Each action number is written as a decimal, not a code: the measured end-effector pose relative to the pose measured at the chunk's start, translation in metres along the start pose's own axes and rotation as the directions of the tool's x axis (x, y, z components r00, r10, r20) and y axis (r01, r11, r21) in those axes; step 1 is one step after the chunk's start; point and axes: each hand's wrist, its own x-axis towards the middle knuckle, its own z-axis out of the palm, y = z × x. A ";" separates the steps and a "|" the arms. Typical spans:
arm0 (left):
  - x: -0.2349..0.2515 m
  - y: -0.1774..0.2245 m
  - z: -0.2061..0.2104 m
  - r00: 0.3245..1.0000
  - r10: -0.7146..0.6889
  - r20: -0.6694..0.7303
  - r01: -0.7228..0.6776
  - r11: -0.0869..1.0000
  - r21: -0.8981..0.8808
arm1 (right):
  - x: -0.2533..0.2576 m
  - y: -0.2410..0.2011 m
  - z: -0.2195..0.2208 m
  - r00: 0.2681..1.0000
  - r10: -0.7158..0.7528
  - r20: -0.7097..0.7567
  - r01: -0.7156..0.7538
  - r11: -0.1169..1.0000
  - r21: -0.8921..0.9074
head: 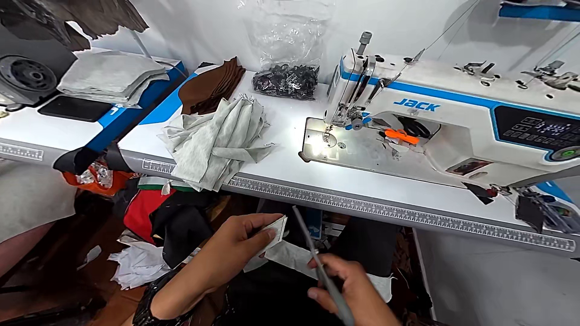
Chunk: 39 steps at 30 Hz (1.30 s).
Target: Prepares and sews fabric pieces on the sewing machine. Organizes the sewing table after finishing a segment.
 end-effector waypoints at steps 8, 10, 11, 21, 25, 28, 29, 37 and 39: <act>0.015 0.103 -0.083 0.849 0.424 -0.315 -0.300 0.878 0.372 | 0.023 -0.004 -0.174 0.879 -0.114 -0.464 -0.287 0.649 -0.704; 0.058 0.123 -0.116 0.802 0.462 -0.379 -0.271 0.846 0.459 | 0.044 -0.008 -0.198 0.869 -0.110 -0.483 -0.361 0.526 -0.770; 0.081 0.129 -0.132 0.780 0.473 -0.410 -0.217 0.819 0.531 | 0.050 -0.008 -0.207 0.875 -0.112 -0.471 -0.369 0.475 -0.799; 0.036 -0.059 -0.017 0.907 0.335 0.257 -0.422 0.736 0.530 | -0.103 0.099 -0.154 0.894 0.325 -0.310 -0.377 0.918 -0.126; 0.058 -0.188 0.041 0.893 0.391 0.224 -0.388 0.412 0.825 | -0.122 0.155 -0.115 0.800 0.408 -0.441 -0.385 0.912 0.146; 0.068 -0.194 0.043 0.866 0.456 0.206 -0.407 0.404 0.819 | -0.114 0.157 -0.108 0.781 0.388 -0.489 -0.395 0.914 0.094; 0.070 -0.188 0.037 0.885 0.438 0.157 -0.379 0.484 0.789 | -0.112 0.158 -0.110 0.781 0.389 -0.488 -0.401 0.912 0.085; 0.043 -0.191 -0.061 0.932 0.039 -0.361 0.288 0.524 0.801 | -0.123 0.193 -0.113 0.773 0.356 -0.525 -0.303 0.935 0.187; 0.033 -0.186 -0.056 0.940 -0.043 -0.340 0.310 0.526 0.792 | -0.120 0.194 -0.111 0.742 0.310 -0.595 -0.252 0.951 0.181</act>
